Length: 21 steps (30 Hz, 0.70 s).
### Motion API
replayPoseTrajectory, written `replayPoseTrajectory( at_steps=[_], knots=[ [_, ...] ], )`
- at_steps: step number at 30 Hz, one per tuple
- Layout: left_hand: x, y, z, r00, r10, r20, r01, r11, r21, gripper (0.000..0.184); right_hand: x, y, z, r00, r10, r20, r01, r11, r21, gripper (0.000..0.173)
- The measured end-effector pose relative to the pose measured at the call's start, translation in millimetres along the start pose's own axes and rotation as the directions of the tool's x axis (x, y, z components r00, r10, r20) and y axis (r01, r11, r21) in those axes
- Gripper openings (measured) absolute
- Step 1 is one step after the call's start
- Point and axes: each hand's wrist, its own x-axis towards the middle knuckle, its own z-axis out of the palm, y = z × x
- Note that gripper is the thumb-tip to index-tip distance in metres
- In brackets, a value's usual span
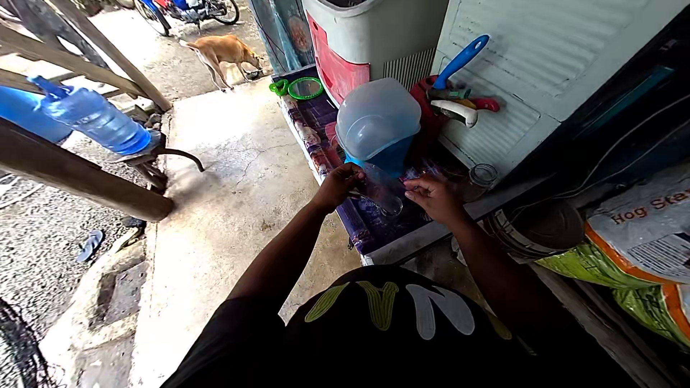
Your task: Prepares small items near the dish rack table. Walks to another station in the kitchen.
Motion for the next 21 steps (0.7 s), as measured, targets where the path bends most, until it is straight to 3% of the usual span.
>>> replayPoseTrajectory(
  at_steps=[9, 15, 19, 21],
  knots=[
    [8.7, 22.1, 9.4, 0.992, 0.079, 0.098, -0.106, 0.943, 0.317, 0.013, -4.5, 4.9, 6.4, 0.998, -0.018, -0.054, 0.018, 1.000, -0.010, 0.031],
    [9.4, 33.6, 17.1, 0.983, 0.099, 0.154, -0.156, 0.892, 0.424, 0.014, 0.0, 1.1, 13.4, 0.995, -0.071, -0.066, 0.069, 0.997, -0.031, 0.015],
    [11.3, 40.0, 21.7, 0.967, 0.146, 0.208, -0.233, 0.835, 0.499, 0.017, 1.7, -2.9, 15.8, 0.996, -0.061, -0.059, 0.062, 0.998, 0.020, 0.030],
    [12.7, 42.1, 24.3, 0.960, 0.160, 0.231, -0.263, 0.802, 0.536, 0.016, 0.9, -5.2, 16.8, 0.995, -0.071, -0.070, 0.072, 0.997, 0.018, 0.019]
  ],
)
